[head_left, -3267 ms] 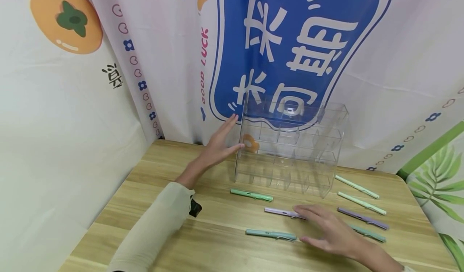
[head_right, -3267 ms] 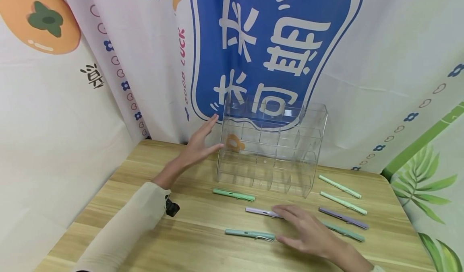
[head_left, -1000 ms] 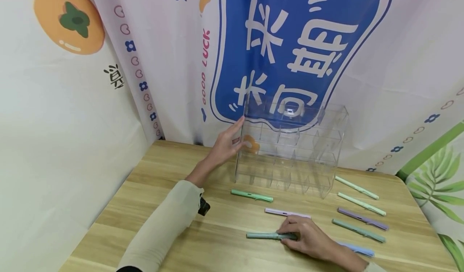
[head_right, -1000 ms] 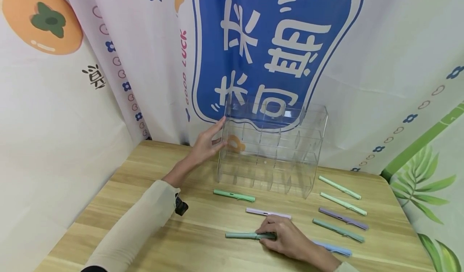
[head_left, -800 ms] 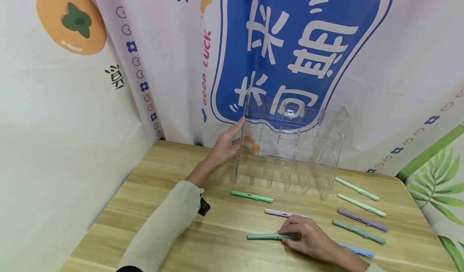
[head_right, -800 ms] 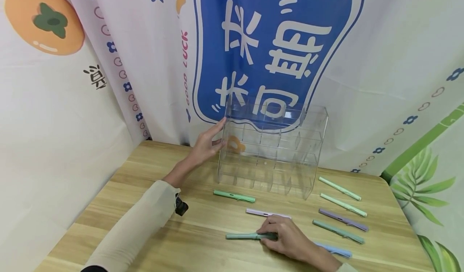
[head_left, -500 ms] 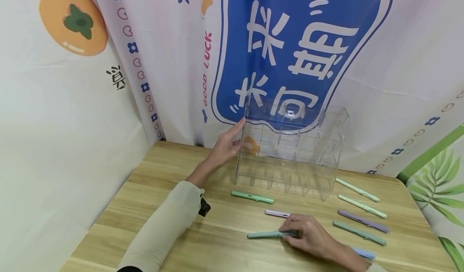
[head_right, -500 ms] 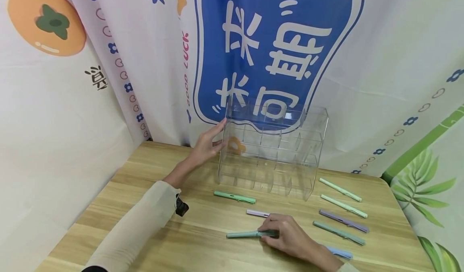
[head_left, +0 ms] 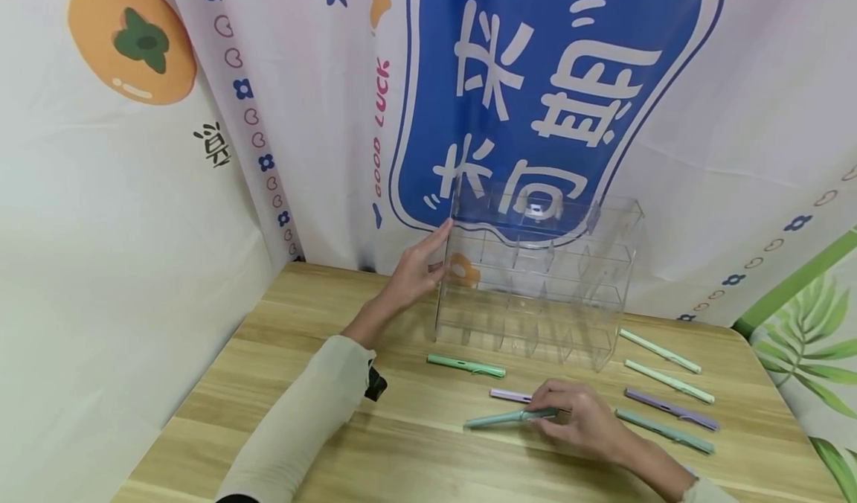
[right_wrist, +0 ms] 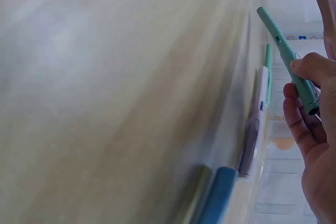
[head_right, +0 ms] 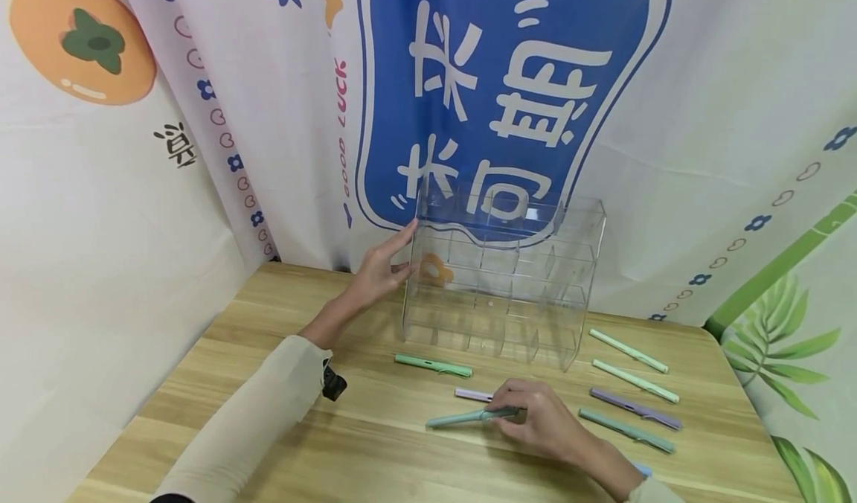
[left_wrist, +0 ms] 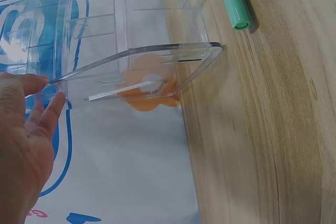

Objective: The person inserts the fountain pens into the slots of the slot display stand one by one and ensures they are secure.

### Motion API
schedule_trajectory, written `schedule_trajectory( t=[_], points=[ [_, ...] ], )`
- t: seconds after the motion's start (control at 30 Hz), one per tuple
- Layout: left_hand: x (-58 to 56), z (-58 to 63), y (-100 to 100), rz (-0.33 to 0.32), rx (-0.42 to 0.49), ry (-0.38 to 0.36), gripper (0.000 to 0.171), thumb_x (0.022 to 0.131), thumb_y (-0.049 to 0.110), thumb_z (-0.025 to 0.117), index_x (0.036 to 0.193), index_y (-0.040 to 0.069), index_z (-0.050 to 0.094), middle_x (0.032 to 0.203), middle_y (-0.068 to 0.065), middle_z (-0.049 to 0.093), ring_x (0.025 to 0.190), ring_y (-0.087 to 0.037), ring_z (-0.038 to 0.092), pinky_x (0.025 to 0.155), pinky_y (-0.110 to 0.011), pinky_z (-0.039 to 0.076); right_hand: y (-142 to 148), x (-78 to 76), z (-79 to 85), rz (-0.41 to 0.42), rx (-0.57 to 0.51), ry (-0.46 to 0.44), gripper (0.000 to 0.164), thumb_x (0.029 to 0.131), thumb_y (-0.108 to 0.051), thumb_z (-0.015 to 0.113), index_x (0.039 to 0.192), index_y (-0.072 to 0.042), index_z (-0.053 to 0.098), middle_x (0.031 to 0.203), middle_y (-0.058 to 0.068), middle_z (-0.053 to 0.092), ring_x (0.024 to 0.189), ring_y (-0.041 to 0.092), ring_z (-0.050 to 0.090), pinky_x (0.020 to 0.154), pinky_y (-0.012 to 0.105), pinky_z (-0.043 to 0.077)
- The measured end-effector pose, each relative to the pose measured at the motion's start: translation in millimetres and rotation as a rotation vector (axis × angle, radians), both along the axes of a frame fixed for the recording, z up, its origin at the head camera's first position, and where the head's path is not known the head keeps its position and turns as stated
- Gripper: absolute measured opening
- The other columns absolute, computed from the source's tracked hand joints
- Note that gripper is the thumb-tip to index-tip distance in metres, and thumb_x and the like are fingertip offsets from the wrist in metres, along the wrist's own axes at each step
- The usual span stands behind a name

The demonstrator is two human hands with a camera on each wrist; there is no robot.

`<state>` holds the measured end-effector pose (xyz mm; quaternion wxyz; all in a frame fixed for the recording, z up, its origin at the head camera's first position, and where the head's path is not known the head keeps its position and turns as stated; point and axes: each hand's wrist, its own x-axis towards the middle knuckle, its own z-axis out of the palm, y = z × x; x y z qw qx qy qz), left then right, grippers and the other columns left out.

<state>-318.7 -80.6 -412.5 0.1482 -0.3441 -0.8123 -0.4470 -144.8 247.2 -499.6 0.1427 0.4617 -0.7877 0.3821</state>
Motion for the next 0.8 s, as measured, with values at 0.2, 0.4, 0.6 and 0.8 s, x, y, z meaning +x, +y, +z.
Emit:
schedule_trajectory(
  t=[0.2, 0.4, 0.6, 0.8],
  points=[
    [-0.3, 1.6, 0, 0.019, -0.032, 0.029, 0.080, 0.092, -0.019, 0.069, 0.162, -0.003, 0.034, 0.171, -0.013, 0.029, 0.156, -0.032, 0.035, 0.095, -0.034, 0.064, 3, -6.1, 12.4, 0.001, -0.029, -0.025, 0.040, 0.071, 0.015, 0.089, 0.101, -0.012, 0.082, 0.097, -0.001, 0.076, 0.083, 0.015, 0.074, 0.077, 0.016, 0.062],
    [-0.2, 2.4, -1, 0.023, -0.044, 0.037, 0.080, 0.092, -0.018, 0.069, 0.162, -0.003, 0.034, 0.171, -0.013, 0.029, 0.156, -0.031, 0.035, 0.093, -0.026, 0.062, 7, -10.7, 26.3, -0.055, -0.020, -0.022, 0.041, 0.069, 0.016, 0.090, 0.097, -0.013, 0.082, 0.097, -0.005, 0.076, 0.084, 0.012, 0.074, 0.076, 0.016, 0.063],
    [-0.4, 2.0, -1, 0.015, -0.039, 0.023, 0.084, 0.091, -0.019, 0.070, 0.163, -0.002, 0.032, 0.172, -0.013, 0.027, 0.157, -0.031, 0.033, 0.095, -0.038, 0.064, 11, -15.6, 40.7, -0.061, -0.013, 0.011, 0.042, 0.070, 0.017, 0.088, 0.098, -0.013, 0.082, 0.098, -0.004, 0.076, 0.085, 0.015, 0.075, 0.079, 0.016, 0.062],
    [0.2, 1.9, -2, 0.005, -0.041, 0.021, 0.084, 0.091, -0.019, 0.070, 0.164, -0.002, 0.031, 0.172, -0.013, 0.027, 0.157, -0.031, 0.033, 0.092, -0.039, 0.065, 14, -22.3, 56.8, -0.061, -0.034, 0.083, 0.046, 0.067, 0.019, 0.087, 0.100, -0.013, 0.082, 0.097, -0.001, 0.077, 0.086, 0.019, 0.075, 0.083, 0.014, 0.061]
  ],
)
